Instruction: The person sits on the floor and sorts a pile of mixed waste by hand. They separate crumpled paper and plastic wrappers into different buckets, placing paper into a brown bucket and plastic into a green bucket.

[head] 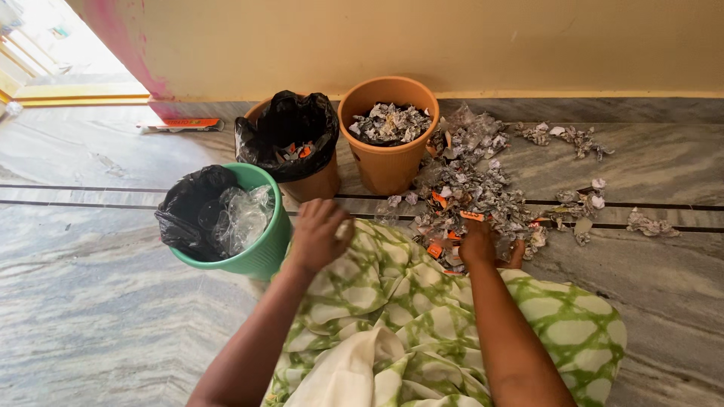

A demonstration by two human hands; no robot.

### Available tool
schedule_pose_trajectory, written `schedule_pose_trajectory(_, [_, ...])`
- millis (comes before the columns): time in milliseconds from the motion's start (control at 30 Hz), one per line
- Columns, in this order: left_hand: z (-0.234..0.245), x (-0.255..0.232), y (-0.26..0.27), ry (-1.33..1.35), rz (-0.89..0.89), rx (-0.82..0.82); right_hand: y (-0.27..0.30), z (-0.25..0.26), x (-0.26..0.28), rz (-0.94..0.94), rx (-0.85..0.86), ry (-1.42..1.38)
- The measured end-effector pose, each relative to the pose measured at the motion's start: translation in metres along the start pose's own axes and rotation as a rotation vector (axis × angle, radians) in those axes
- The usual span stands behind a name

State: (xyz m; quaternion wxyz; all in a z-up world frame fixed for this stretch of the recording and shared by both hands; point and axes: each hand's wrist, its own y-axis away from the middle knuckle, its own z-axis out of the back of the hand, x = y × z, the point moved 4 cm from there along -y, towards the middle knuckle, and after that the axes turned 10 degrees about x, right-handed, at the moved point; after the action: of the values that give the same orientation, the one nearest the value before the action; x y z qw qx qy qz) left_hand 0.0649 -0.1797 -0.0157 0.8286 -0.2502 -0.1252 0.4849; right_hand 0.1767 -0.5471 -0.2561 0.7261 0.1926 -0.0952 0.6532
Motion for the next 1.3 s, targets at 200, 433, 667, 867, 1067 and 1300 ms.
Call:
schedule_pose_trajectory(200, [-0.162,-0.104,-0.055,0.271,-0.032,0.771,0.012,0.001,0.001,0.050,-0.083,-0.190])
schedule_pose_trajectory(433, [-0.261,-0.123,-0.025,0.196,-0.085,0.968,0.016,0.018,-0.008,0.226,-0.143,-0.337])
schedule_pose_trajectory(667, [-0.167,-0.106,-0.021,0.568,-0.063,0.316,0.020,0.029,0.045,0.172,0.122,-0.666])
schedule_pose_trajectory(867, [-0.054,-0.067,-0.013,0.779,0.236,0.032,0.070,0.052,0.120,0.430,0.162,-1.193])
schedule_pose_trajectory(1067, [0.063,0.033,0.050,0.429,0.351,-0.287,0.129,0.076,0.239,0.448,0.337,-1.017])
schedule_pose_trajectory(1300, [0.118,0.115,0.119,0.013,0.604,-0.195,0.169,0.079,0.410,1.120,-0.048,-0.450])
